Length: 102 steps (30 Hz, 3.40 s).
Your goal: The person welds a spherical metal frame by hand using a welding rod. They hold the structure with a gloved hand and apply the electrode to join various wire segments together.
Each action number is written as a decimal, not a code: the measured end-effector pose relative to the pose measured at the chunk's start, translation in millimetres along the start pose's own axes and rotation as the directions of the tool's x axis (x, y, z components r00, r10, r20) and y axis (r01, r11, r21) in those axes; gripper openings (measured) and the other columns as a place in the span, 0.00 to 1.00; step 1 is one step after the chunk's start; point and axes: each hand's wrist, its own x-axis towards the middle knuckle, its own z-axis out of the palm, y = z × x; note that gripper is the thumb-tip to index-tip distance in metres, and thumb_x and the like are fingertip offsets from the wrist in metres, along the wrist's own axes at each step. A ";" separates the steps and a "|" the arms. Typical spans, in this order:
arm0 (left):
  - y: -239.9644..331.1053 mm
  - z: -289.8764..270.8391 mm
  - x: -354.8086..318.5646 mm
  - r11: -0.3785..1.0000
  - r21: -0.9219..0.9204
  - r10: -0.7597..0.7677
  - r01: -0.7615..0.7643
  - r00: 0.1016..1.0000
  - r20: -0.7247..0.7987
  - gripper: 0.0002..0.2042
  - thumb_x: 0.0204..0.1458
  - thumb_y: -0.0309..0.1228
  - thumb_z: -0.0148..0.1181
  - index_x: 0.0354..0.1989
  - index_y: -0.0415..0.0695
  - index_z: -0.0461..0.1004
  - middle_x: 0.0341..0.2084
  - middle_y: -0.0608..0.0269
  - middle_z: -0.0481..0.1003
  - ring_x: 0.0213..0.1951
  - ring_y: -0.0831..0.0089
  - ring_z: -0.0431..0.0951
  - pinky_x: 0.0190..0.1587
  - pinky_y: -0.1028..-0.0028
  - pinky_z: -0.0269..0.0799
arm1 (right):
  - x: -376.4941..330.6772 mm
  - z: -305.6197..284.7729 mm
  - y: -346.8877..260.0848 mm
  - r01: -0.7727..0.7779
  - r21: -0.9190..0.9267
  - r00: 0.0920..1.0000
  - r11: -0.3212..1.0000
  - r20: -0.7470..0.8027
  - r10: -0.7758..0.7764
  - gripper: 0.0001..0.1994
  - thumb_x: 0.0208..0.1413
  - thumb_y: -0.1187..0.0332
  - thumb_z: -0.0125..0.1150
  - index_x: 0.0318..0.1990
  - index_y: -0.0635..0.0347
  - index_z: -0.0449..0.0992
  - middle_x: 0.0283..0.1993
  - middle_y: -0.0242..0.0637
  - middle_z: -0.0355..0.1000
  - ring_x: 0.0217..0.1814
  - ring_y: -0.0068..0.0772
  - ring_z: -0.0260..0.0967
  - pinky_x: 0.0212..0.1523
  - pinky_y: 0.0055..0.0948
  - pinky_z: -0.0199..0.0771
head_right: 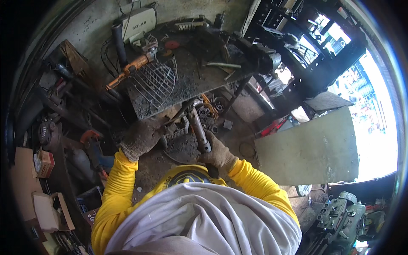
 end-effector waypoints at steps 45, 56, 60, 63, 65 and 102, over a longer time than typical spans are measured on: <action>9.3 17.2 -32.8 0.991 0.117 -0.054 0.063 0.995 -0.081 0.11 0.56 0.33 0.56 0.45 0.48 0.79 0.29 0.53 0.79 0.31 0.56 0.80 0.33 0.64 0.75 | -36.2 8.9 13.3 0.096 -0.019 0.969 0.995 -0.228 -0.098 0.53 0.31 0.66 0.73 0.70 0.56 0.50 0.58 0.46 0.66 0.58 0.41 0.65 0.60 0.34 0.64; 17.0 -5.9 -25.8 0.978 0.208 0.007 0.025 0.988 -0.151 0.11 0.57 0.33 0.57 0.44 0.43 0.78 0.34 0.49 0.79 0.35 0.53 0.80 0.36 0.63 0.75 | -33.2 -1.6 20.8 0.105 0.544 0.991 0.833 -0.128 -0.041 0.44 0.30 0.65 0.76 0.60 0.57 0.60 0.43 0.32 0.67 0.41 0.22 0.65 0.42 0.24 0.69; 26.9 -3.0 -23.0 0.977 0.213 -0.003 0.024 0.995 -0.097 0.11 0.57 0.32 0.57 0.45 0.43 0.78 0.34 0.48 0.79 0.35 0.53 0.80 0.35 0.64 0.76 | -37.0 -0.4 35.2 0.106 0.577 0.993 0.810 -0.097 -0.062 0.52 0.31 0.63 0.78 0.67 0.59 0.54 0.43 0.31 0.65 0.39 0.22 0.63 0.42 0.23 0.67; 24.7 -1.1 -24.9 0.976 0.215 -0.022 0.039 0.996 -0.082 0.11 0.56 0.32 0.57 0.45 0.43 0.78 0.33 0.49 0.79 0.34 0.53 0.80 0.35 0.63 0.76 | -39.3 5.2 30.1 0.108 0.582 0.993 0.806 -0.100 -0.061 0.56 0.31 0.62 0.78 0.70 0.59 0.49 0.43 0.31 0.66 0.39 0.22 0.63 0.42 0.23 0.67; 22.6 0.7 -24.9 0.974 0.222 -0.021 0.037 0.997 -0.072 0.11 0.56 0.33 0.58 0.45 0.43 0.78 0.33 0.49 0.79 0.34 0.53 0.80 0.35 0.63 0.76 | -40.9 5.5 31.6 0.100 0.531 0.994 0.841 -0.090 -0.062 0.58 0.31 0.61 0.79 0.72 0.59 0.46 0.43 0.32 0.67 0.39 0.22 0.64 0.42 0.23 0.67; 9.7 -13.7 -6.7 0.988 0.143 0.081 -0.062 0.988 -0.133 0.18 0.60 0.47 0.51 0.35 0.46 0.79 0.20 0.53 0.76 0.25 0.54 0.78 0.27 0.62 0.72 | -16.7 1.1 4.1 0.055 0.113 0.987 0.992 -0.159 -0.037 0.51 0.32 0.66 0.72 0.69 0.58 0.52 0.50 0.39 0.67 0.52 0.34 0.65 0.57 0.30 0.64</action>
